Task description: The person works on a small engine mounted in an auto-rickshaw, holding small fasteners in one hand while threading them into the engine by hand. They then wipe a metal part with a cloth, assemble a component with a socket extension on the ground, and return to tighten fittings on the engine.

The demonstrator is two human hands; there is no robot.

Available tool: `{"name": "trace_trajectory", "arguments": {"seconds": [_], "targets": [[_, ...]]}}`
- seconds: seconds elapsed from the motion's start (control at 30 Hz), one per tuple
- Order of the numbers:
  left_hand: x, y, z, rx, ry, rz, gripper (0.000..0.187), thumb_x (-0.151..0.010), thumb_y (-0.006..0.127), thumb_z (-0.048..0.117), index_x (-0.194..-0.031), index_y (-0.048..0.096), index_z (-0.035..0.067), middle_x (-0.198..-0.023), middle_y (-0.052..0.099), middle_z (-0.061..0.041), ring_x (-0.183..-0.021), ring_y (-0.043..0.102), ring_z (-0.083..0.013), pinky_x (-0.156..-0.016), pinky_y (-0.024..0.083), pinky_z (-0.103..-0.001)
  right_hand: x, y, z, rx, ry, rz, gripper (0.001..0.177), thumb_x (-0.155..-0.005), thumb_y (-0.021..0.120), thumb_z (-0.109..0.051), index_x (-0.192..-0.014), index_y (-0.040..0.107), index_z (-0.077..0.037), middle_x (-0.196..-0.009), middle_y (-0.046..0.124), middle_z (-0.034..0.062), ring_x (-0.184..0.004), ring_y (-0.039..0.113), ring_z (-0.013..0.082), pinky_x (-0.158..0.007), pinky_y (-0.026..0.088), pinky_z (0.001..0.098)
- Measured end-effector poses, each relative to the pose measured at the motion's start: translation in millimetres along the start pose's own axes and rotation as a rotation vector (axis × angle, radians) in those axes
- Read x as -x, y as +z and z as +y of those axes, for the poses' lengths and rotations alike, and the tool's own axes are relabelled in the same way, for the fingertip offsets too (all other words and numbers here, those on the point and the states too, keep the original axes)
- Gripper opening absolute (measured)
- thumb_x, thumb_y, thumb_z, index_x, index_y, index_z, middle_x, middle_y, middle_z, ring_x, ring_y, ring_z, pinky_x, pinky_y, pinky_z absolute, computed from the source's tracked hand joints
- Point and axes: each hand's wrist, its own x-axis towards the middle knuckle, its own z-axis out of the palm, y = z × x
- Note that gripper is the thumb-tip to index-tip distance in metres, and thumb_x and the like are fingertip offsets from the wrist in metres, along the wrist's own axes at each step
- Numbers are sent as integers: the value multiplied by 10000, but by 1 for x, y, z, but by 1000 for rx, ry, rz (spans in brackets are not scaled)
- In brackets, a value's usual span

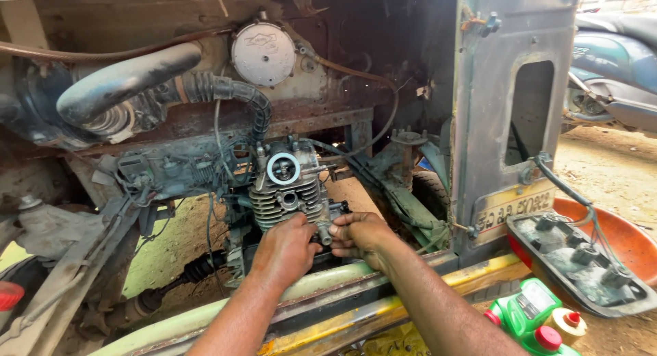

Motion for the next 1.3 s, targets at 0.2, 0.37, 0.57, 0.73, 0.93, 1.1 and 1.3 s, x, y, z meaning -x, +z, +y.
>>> {"name": "trace_trajectory", "arguments": {"seconds": [0.2,0.37,0.57,0.73,0.93,1.1,1.3], "targets": [[0,19,-17,-77,-63,-12,132,-835,738,168,-810,739,38,-1005,651,-149,-925,682,-362,-812,551,-489,-14,3,4,-13,-23,85,231,-896,716,22,-1080,583,-24,-902,713,150,-700,703,216,-647,658,397],[1,19,-15,-82,101,66,60,-780,680,34,-780,739,43,-970,664,-139,-955,682,-355,-820,554,-477,-16,-1,9,-26,-98,126,177,-921,654,3,-1077,578,-30,-894,707,147,-703,722,232,-640,665,415],[1,10,-12,-57,-37,36,155,-763,777,165,-850,738,42,-906,662,-142,-908,680,-351,-781,550,-481,-17,-4,9,-32,-21,-35,215,-898,748,-12,-1060,607,-21,-910,734,125,-728,724,204,-679,667,382],[1,22,-19,-80,-27,28,95,-815,747,144,-815,740,50,-944,678,-136,-911,696,-350,-790,563,-478,-12,5,4,-10,-57,130,269,-866,749,41,-1003,529,-35,-850,706,167,-686,711,249,-616,653,409],[2,17,-15,-71,19,31,177,-768,639,5,-859,769,84,-938,677,-119,-949,693,-349,-836,558,-482,2,17,-3,-21,-91,214,190,-922,692,24,-1001,527,-29,-827,690,164,-657,706,240,-588,656,400],[2,4,-4,-51,-25,18,203,-781,707,65,-958,792,117,-944,674,-115,-931,691,-344,-803,556,-487,-3,14,3,-13,-81,156,128,-936,672,-8,-1009,567,-22,-841,689,141,-660,700,221,-604,665,402],[-4,10,-8,-69,-64,-21,181,-796,795,210,-885,741,63,-942,666,-116,-919,688,-341,-784,565,-475,-10,6,6,-1,-55,72,203,-890,749,-9,-1037,611,-34,-875,720,123,-678,704,193,-632,659,364]]}}
